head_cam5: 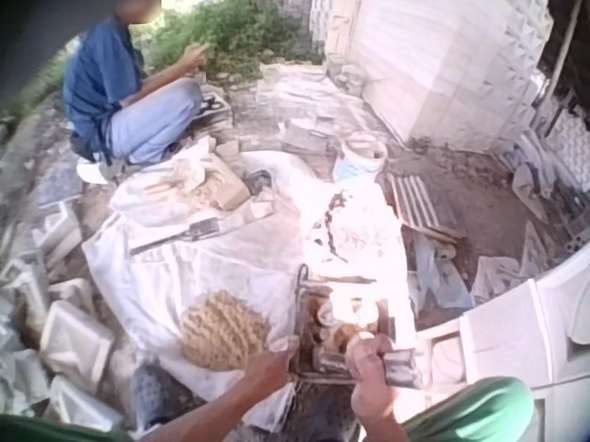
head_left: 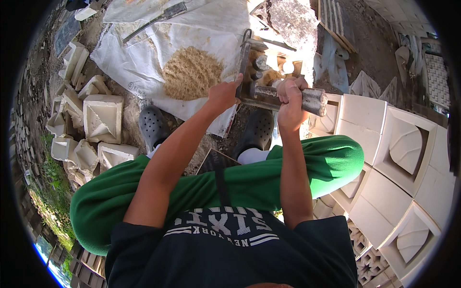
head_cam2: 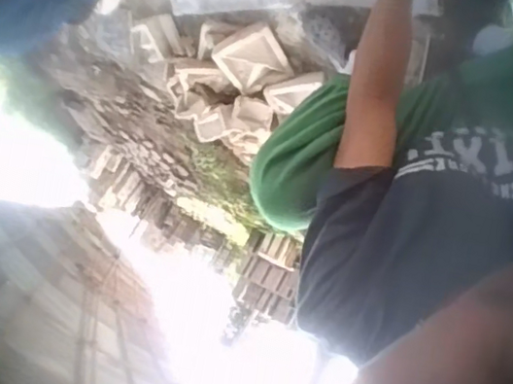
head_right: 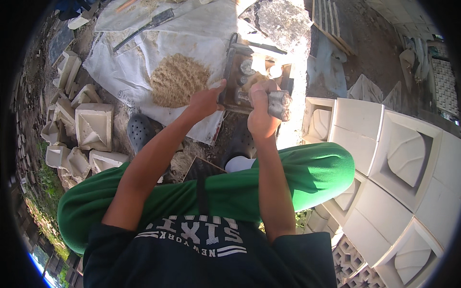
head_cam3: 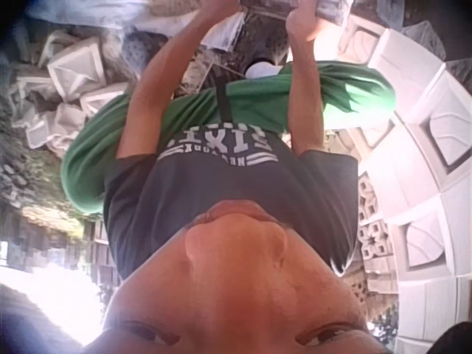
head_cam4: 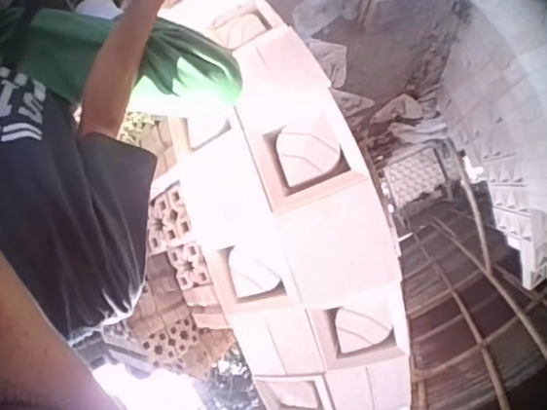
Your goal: The person packs light-colored material into a mold using a metal tool and then scrapes excess material from a bag with a small trowel.
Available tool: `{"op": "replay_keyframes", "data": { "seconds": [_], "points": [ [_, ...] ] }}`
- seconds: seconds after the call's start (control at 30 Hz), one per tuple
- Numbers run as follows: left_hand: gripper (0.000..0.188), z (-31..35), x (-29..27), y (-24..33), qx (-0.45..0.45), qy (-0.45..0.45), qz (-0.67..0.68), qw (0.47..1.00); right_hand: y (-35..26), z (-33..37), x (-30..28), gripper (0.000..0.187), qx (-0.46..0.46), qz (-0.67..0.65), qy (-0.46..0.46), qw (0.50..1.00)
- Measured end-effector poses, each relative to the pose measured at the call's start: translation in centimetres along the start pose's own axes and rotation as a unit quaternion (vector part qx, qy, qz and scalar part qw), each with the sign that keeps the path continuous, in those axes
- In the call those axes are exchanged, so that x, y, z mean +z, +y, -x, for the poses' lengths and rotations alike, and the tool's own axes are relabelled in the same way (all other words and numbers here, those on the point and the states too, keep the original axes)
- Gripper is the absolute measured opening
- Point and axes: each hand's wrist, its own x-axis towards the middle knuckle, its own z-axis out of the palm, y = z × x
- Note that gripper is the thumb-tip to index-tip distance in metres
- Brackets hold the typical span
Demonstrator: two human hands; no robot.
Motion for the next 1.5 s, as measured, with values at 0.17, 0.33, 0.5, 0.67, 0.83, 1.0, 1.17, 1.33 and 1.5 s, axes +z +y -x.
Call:
{"op": "replay_keyframes", "data": {
  "seconds": [0.17,0.33,0.5,0.67,0.83,1.0,1.17,1.33,1.5],
  "points": [
    [0.092,0.1,-0.2,-0.2,-0.023,-0.027,0.012,0.999,-1.1,0.5,0.1,0.022,-0.001,-0.021,-0.007,1.0],
    [0.092,0.0,0.3,-0.6,-0.013,0.002,0.0,1.0,-0.5,-0.6,1.4,0.024,0.036,0.031,0.014,0.999],
    [0.093,0.1,-0.3,0.0,-0.004,-0.012,0.009,1.0,-0.1,0.2,0.3,0.022,-0.028,-0.025,0.011,0.999],
    [0.093,0.0,-0.1,-0.2,0.003,-0.009,0.017,1.0,0.2,0.7,0.0,0.016,-0.026,0.012,0.019,0.999],
    [0.095,-0.3,-0.1,-0.5,-0.006,-0.02,0.002,1.0,-1.0,-0.3,1.1,0.02,0.032,0.036,0.02,0.999],
    [0.096,-0.4,0.1,-0.3,-0.003,-0.007,-0.013,1.0,1.1,-0.3,0.3,0.014,0.052,0.006,-0.009,0.999],
    [0.096,-0.2,-0.2,-0.3,-0.001,-0.005,0.012,1.0,-0.7,0.8,0.6,0.022,-0.032,-0.029,-0.002,0.999],
    [0.097,-0.1,0.0,-0.7,0.004,-0.009,0.028,1.0,-2.4,-1.3,2.4,0.025,-0.002,-0.014,0.013,1.0],
    [0.097,-0.5,0.8,-1.3,0.015,0.028,-0.017,0.999,-4.7,-3.1,4.3,0.025,-0.025,-0.016,0.037,0.999]
  ]
}}
